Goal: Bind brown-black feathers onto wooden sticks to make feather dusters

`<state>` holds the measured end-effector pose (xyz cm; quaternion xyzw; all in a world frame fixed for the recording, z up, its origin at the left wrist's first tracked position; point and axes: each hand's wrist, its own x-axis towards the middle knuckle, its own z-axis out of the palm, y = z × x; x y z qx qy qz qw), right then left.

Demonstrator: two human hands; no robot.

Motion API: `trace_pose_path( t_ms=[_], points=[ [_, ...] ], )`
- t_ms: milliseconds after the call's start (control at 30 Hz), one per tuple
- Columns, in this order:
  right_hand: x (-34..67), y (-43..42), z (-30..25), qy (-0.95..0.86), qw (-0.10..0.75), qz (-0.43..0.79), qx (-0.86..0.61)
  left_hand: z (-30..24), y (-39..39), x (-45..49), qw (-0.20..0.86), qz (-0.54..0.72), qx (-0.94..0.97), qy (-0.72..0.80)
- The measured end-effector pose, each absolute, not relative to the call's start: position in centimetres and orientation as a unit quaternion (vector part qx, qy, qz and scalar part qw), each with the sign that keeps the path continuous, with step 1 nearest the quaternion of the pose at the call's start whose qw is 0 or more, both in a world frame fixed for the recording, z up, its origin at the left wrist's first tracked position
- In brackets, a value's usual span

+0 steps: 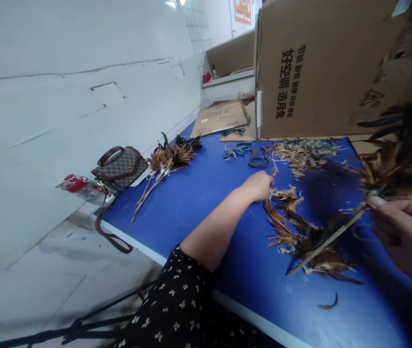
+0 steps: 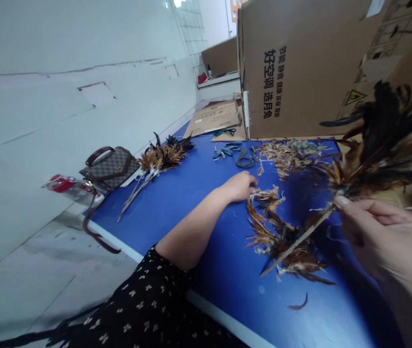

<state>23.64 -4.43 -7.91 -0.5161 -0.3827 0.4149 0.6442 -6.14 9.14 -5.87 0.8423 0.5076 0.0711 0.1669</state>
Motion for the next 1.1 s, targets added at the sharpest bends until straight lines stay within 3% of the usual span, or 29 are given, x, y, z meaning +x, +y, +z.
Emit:
trace_pose_path(
  t_ms=[133, 300, 633, 1100],
  points=[
    [23.2, -4.6, -7.7, -0.390, 0.642, 0.413, -0.515, -7.0, 9.6, -6.8, 0.152, 0.048, 0.850, 0.502],
    [22.1, -4.9, -6.5, -0.369, 0.633, 0.424, -0.533, -5.1, 9.0, -6.2, 0.146, 0.132, 0.887, 0.418],
    [21.4, -5.7, -5.9, -0.377, 0.606, 0.482, -0.509, 0.4, 2.5, -3.0, 0.229, 0.224, 0.924, 0.207],
    [19.6, -6.3, -6.5, -0.414, 0.550, 0.529, -0.496, 1.2, 1.8, -2.2, 0.363, 0.288, 0.870, 0.170]
  ],
)
